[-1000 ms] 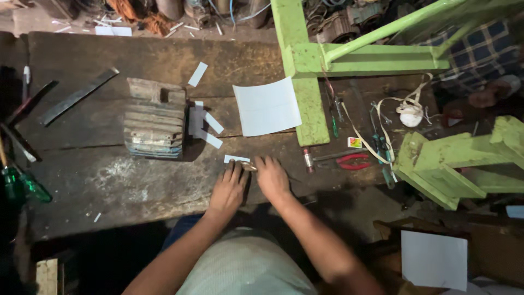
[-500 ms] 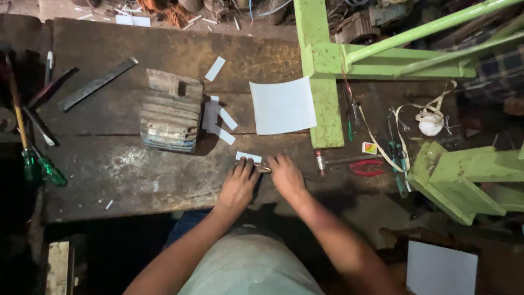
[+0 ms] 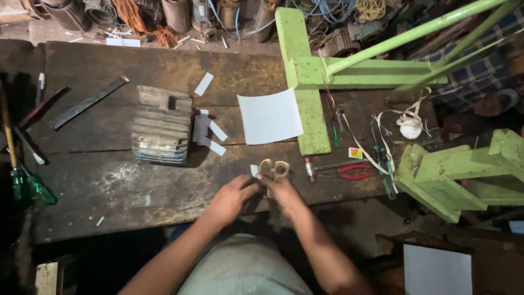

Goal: The person cuts small rectangular pieces of white paper with scissors and inserts them into slots on a stacked metal motor component. The person repeats this process multiple times, placing the paper pieces into different slots on the component.

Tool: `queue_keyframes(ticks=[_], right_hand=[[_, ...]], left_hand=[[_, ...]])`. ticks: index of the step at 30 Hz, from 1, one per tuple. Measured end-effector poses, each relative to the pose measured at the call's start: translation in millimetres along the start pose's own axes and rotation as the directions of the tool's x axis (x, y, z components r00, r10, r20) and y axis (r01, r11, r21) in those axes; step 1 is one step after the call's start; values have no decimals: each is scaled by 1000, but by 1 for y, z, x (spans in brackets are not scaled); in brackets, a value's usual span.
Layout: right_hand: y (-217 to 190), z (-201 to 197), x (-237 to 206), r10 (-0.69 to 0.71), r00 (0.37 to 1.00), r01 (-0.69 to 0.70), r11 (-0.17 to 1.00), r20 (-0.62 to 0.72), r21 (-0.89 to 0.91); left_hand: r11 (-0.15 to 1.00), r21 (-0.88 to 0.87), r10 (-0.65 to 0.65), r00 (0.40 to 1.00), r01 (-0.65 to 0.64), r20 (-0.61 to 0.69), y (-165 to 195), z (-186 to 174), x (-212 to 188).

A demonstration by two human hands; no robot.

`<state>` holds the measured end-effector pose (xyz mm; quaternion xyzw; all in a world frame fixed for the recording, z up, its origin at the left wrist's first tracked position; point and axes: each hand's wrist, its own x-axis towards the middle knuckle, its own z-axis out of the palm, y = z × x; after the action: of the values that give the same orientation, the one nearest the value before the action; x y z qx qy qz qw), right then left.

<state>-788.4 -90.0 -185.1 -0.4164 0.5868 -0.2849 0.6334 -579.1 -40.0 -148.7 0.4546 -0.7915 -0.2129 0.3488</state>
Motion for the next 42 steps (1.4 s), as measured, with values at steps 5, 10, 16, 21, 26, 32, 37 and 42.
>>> queue_keyframes(ticks=[5, 10, 16, 21, 26, 32, 37, 42], right_hand=[[-39, 12, -49, -243, 957, 225, 967, -161, -124], [-56, 15, -75, -338, 930, 302, 927, -145, -222], [-24, 11, -44, -452, 874, 318, 810, -180, -493], [12, 9, 3, -577, 810, 252, 505, -105, -826], [37, 15, 3, -511, 859, 224, 362, 9, -905], [26, 17, 10, -536, 830, 235, 84, 155, -968], [9, -1, 35, -502, 821, 479, 343, 273, -808], [47, 1, 20, -562, 794, 346, 101, 234, -933]], left_hand=[[855, -383, -419, 901, 351, -110, 42, -21, 11], [585, -616, -607, 789, 528, 99, 43, -27, 29], [929, 367, 20, 983, 50, -184, -3, 8, 30], [890, 454, -184, 948, 48, 261, -26, 46, 6], [869, 492, -75, 996, 44, 44, -20, 57, -38], [800, 596, -165, 979, 62, 120, -9, 55, -36], [762, 647, -142, 981, 26, 129, -5, 54, -38], [734, 679, -145, 979, 9, 144, -8, 61, -41]])
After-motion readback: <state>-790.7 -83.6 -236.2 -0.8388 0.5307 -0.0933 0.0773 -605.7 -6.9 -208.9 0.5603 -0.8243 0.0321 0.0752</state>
